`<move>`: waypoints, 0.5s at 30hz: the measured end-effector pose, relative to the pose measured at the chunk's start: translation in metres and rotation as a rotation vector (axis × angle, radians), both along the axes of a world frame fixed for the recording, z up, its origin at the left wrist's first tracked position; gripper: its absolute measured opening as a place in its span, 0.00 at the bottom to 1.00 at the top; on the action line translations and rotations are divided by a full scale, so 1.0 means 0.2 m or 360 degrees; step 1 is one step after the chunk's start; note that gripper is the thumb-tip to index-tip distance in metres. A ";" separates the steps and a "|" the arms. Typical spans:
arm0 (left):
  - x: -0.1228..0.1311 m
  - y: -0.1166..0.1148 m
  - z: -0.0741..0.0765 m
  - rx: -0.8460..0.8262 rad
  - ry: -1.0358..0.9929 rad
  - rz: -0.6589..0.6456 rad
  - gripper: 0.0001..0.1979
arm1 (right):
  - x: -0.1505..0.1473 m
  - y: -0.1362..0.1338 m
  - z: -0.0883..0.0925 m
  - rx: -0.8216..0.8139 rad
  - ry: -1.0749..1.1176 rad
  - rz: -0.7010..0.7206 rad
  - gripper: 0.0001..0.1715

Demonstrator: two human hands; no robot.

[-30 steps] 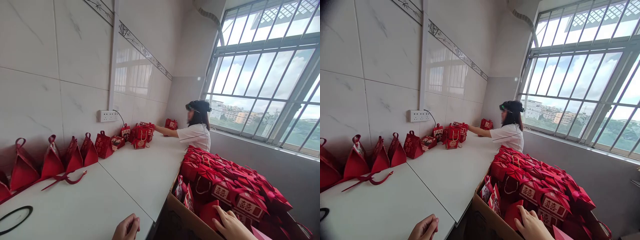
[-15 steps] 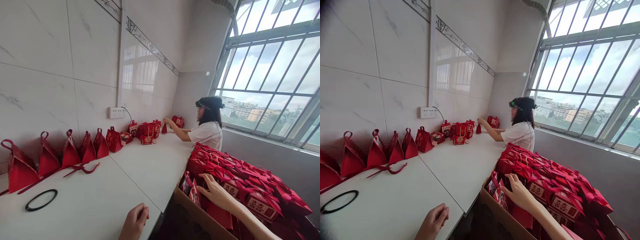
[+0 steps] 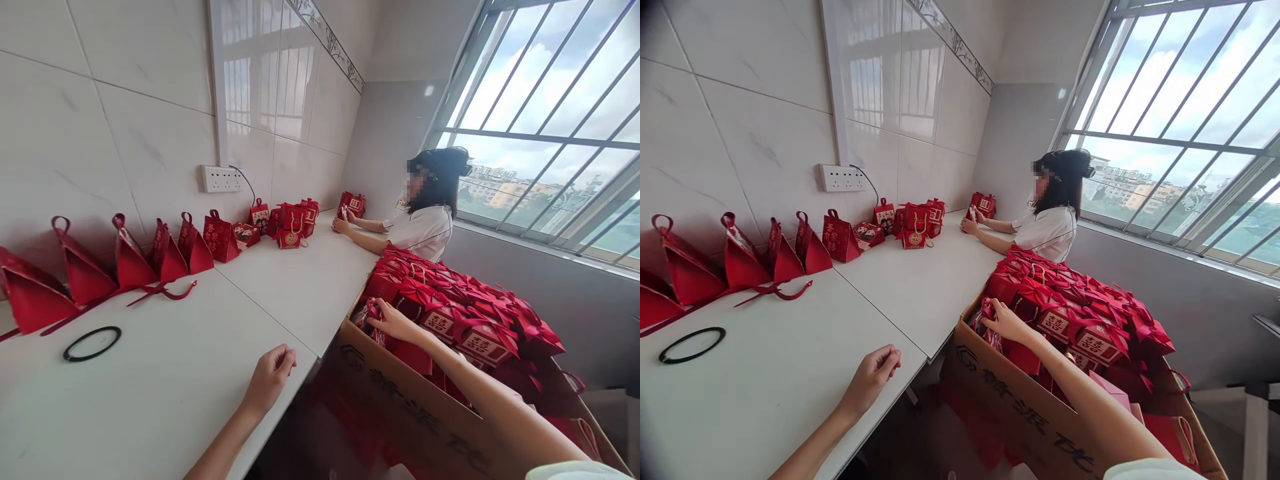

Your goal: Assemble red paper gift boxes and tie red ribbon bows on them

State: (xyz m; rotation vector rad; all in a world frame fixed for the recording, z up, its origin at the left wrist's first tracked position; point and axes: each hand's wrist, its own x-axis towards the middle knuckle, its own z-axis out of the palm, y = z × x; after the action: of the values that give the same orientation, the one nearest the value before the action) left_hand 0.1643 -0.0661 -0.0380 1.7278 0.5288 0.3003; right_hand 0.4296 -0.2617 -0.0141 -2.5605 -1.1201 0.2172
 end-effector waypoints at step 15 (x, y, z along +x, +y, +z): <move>0.00 -0.02 -0.01 -0.0038 -0.0038 -0.0002 0.21 | 0.03 0.02 -0.03 0.0308 0.0302 0.0016 0.45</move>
State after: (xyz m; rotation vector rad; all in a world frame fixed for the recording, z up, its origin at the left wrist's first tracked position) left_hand 0.1636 -0.0702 -0.0397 1.6994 0.5117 0.3124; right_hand 0.4358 -0.2568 -0.0209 -2.3114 -1.0298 0.3298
